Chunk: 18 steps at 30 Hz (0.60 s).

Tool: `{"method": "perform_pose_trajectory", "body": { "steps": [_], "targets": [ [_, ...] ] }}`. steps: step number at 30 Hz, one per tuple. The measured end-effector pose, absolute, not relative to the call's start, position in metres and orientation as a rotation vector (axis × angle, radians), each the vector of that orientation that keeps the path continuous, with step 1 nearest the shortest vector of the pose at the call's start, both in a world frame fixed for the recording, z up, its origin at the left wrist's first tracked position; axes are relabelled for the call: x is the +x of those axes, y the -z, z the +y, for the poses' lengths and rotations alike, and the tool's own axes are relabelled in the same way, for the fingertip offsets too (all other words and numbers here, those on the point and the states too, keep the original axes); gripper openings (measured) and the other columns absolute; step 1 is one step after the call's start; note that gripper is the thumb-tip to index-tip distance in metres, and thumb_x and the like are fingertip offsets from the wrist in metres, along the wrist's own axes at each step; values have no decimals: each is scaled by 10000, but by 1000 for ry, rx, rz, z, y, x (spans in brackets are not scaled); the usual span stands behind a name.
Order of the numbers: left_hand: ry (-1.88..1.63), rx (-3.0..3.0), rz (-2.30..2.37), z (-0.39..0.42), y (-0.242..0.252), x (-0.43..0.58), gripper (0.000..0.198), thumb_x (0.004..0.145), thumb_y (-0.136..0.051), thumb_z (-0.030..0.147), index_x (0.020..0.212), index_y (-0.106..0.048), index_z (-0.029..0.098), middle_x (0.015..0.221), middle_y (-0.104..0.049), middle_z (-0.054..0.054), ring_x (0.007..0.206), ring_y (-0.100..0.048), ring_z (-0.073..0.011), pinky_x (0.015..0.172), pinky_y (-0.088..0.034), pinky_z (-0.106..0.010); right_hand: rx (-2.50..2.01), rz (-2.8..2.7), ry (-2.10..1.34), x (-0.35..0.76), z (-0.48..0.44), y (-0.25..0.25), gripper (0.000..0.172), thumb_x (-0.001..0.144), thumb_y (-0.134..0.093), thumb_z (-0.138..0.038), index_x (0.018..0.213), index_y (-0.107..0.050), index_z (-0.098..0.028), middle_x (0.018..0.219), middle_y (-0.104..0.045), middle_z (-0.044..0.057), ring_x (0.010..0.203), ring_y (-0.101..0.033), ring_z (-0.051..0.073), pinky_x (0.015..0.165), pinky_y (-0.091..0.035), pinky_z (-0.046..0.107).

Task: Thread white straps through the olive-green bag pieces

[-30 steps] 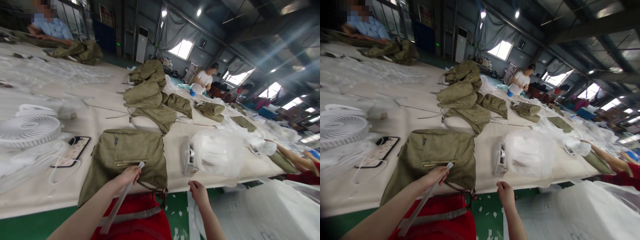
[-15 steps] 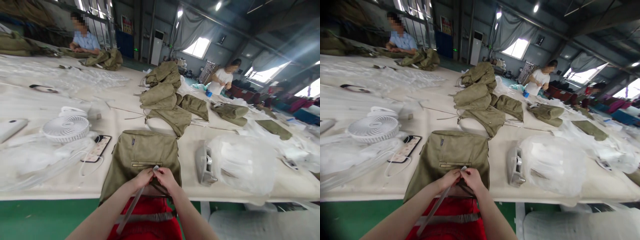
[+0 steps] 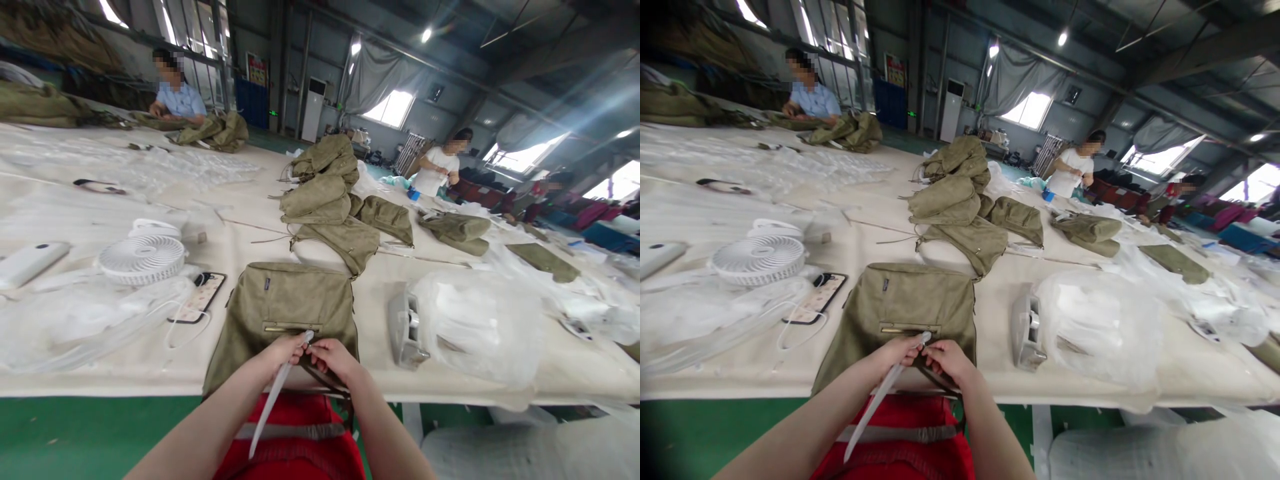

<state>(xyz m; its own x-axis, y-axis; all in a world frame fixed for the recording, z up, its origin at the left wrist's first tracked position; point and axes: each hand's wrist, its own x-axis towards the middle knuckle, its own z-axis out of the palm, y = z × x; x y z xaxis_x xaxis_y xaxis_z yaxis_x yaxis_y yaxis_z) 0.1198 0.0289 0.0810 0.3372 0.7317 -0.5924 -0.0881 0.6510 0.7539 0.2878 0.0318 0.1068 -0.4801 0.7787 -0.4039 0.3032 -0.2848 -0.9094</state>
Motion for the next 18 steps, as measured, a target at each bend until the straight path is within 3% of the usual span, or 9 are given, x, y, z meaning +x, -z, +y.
{"method": "perform_pose_trajectory", "body": {
  "steps": [3,5,9,18],
  "targets": [
    [-524,556,960,22,-92,114,278,876,-444,354,659,-431,180,497,-178,104,425,-90,-48,444,-89,-231,-1327,-1645,-1802,284,30,-102,312,781,-586,-429,644,-618,-151,550,-550,-28,437,-412,67,446,-314,186],
    [-524,518,901,15,-96,113,264,904,-396,288,672,-442,171,517,-181,95,431,-87,-46,444,-101,-223,-1357,-1663,-1759,280,29,-92,293,793,-573,-404,652,-613,-151,497,-509,-40,412,-383,65,418,-281,184],
    [-545,298,704,4,-96,116,303,946,-345,287,693,-453,160,518,-186,93,413,-100,-37,421,-117,-193,-1376,-1659,-1592,274,24,-69,200,803,-525,-274,660,-600,-157,419,-422,-68,380,-341,67,389,-241,182],
    [-526,222,678,6,-88,123,378,959,-307,326,632,-416,169,470,-181,107,336,-110,-35,355,-87,-168,-1572,-1648,-1665,270,37,-73,159,755,-525,-145,621,-604,-173,402,-492,-49,357,-429,87,387,-324,187]
  ]
}}
